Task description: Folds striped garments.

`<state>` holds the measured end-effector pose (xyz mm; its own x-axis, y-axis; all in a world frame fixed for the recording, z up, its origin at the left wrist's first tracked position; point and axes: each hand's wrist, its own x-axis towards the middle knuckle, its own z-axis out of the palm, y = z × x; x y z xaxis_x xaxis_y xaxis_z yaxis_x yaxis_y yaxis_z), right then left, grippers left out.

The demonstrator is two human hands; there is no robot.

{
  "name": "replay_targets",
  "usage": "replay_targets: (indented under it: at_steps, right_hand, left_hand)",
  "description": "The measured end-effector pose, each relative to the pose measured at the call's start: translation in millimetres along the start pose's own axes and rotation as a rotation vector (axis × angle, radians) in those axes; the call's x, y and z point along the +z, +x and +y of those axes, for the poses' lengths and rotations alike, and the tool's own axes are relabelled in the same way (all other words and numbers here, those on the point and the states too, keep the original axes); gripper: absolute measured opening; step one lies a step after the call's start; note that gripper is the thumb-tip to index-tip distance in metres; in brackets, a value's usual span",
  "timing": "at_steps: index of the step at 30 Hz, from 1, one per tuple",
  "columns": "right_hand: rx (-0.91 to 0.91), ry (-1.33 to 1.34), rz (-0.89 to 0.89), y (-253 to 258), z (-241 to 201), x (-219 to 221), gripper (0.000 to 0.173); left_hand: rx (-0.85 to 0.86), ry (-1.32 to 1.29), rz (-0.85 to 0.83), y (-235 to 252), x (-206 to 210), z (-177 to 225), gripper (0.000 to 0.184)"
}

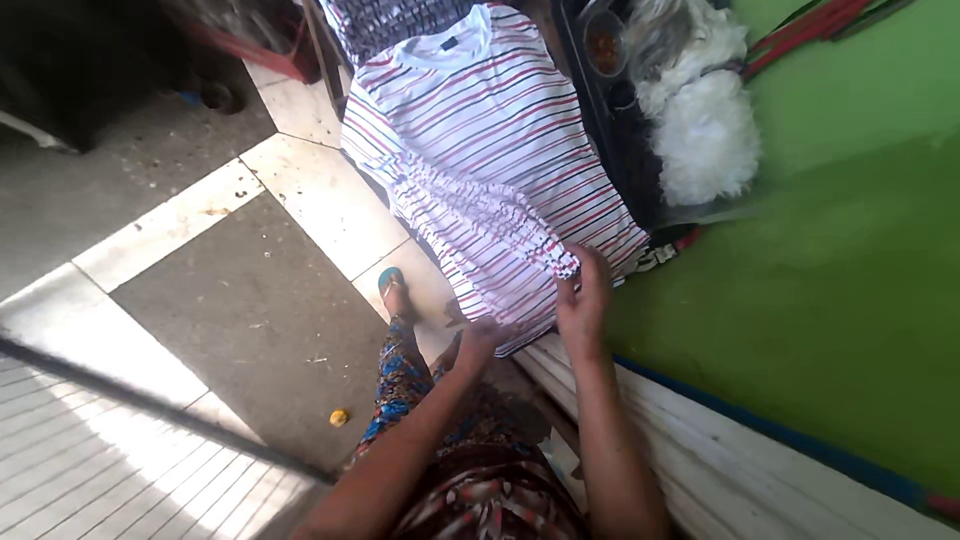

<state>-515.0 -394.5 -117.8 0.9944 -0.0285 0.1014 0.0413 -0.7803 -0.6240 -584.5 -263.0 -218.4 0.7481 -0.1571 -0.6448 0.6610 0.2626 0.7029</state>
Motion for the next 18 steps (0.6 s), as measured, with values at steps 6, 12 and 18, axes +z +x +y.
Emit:
replay_targets:
  at_steps: [6, 12, 18]
  right_hand:
    - [0.003, -0.050, -0.197, -56.4, 28.0, 48.3, 0.034]
    - [0.132, 0.035, -0.269, -49.1, 17.2, 31.4, 0.034]
    - [0.106, 0.004, -0.296, -51.7, 14.1, 31.1, 0.033]
  left_hand:
    - [-0.110, -0.135, 0.046, -11.4, 9.0, 22.0, 0.017]
    - [-0.223, -0.367, 0.101, -16.2, 7.8, 36.4, 0.012]
    - [-0.226, -0.403, 0.143, -14.1, 6.5, 42.0, 0.025]
